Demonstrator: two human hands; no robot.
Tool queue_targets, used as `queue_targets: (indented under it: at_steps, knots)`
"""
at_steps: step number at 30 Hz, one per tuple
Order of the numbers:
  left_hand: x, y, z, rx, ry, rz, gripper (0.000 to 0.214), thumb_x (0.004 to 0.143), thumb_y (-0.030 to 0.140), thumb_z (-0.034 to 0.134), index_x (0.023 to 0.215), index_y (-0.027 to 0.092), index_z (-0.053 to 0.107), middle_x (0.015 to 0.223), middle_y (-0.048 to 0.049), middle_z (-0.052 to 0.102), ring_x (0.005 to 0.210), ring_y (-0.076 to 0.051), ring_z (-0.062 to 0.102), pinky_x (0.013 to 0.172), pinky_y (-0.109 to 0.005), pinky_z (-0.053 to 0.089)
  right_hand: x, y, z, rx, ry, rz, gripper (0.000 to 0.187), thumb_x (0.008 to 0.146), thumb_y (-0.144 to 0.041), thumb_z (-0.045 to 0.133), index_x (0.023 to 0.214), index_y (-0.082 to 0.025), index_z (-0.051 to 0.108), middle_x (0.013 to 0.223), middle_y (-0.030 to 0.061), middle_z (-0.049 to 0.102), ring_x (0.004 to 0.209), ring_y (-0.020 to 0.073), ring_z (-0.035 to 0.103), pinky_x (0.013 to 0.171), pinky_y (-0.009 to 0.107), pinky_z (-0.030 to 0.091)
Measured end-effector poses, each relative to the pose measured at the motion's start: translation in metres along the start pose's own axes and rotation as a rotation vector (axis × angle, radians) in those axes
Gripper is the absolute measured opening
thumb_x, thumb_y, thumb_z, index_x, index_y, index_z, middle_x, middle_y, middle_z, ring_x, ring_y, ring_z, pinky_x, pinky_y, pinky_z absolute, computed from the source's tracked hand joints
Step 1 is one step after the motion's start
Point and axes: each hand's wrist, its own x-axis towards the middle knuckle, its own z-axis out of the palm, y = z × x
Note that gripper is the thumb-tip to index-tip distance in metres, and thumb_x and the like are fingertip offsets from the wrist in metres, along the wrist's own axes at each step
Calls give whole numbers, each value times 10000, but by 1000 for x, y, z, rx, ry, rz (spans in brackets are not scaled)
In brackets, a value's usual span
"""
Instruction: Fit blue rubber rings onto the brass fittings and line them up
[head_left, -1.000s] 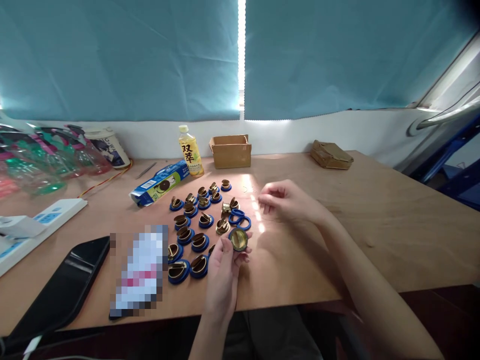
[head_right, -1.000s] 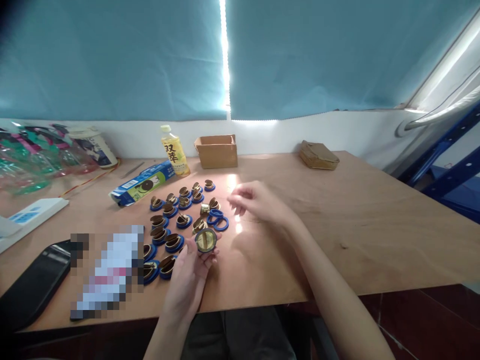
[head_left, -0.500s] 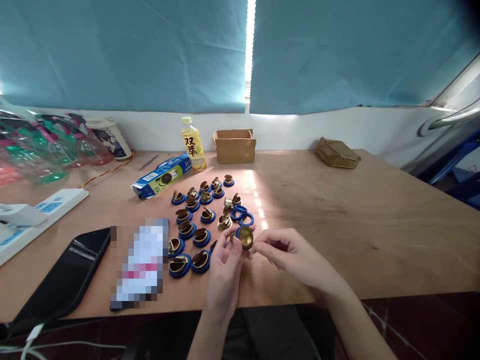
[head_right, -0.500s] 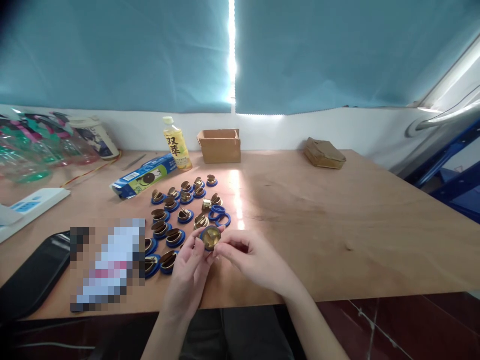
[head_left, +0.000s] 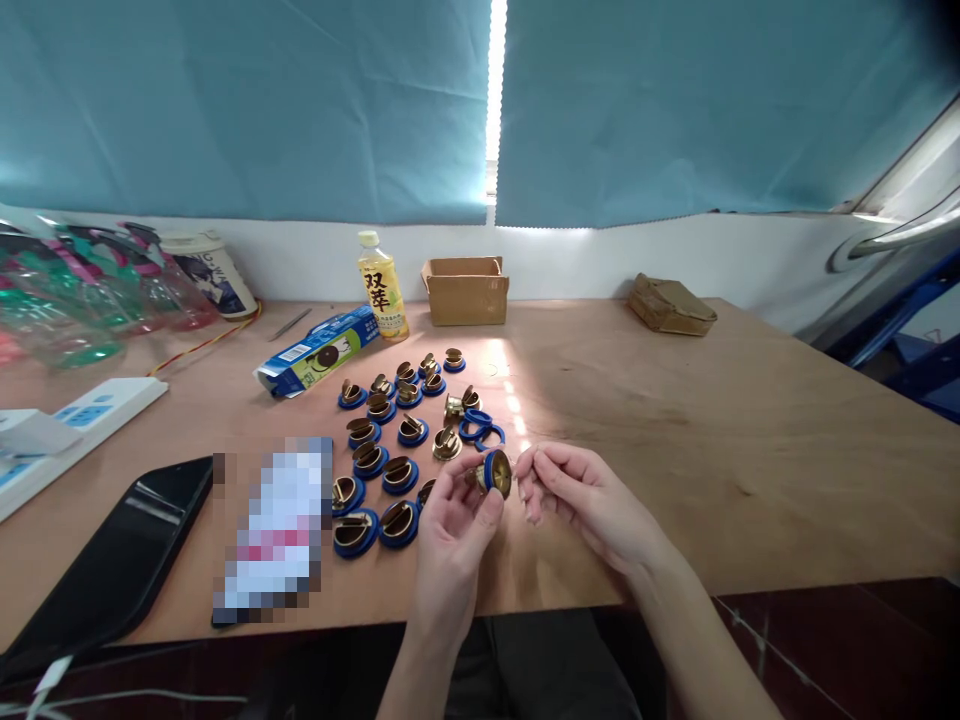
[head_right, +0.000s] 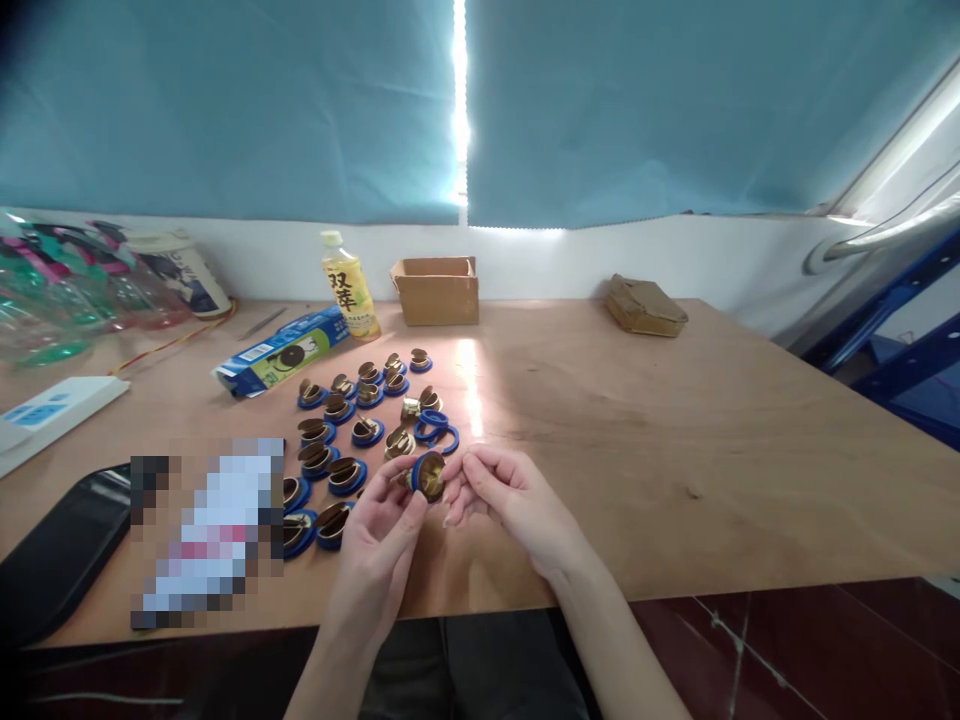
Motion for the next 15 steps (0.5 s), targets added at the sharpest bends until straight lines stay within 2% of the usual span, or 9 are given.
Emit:
queue_targets:
  at_steps: [5,10,12,15]
  knots:
    - [-2,-1,-2,-18,2,3,332,799,270,798,1092,236,646,1103,-47,709,1056,-157,650,938,-242,484,-2,-1,-4,51,-9,34,251,854,-380,749,839,-130,726,725,18,653,605,62,594,604,175,464]
    - [-2,-1,-1,-25,-15,21,303,811,231,786,1083,242,654,1077,-30,709,1025,-130,657,917,-211,491,-2,3,-8,-68,5,-32,326,928,-428,652,787,-135,678,529,-59,496,448,23,391,483,160,297]
    - [-2,0,0,-17,-42,33,296,809,204,784,1073,242,658,1085,-29,711,1030,-132,663,923,-214,495,-4,4,-9,-157,34,-73,348,948,-439,617,785,-135,666,519,-57,498,446,29,390,485,172,285]
    - [-2,0,2,9,-101,27,275,809,174,777,1046,241,655,1165,-41,708,1093,-160,663,964,-250,496,-5,5,-10,-203,44,-52,349,942,-435,619,768,-135,661,535,-35,542,457,51,447,489,190,310]
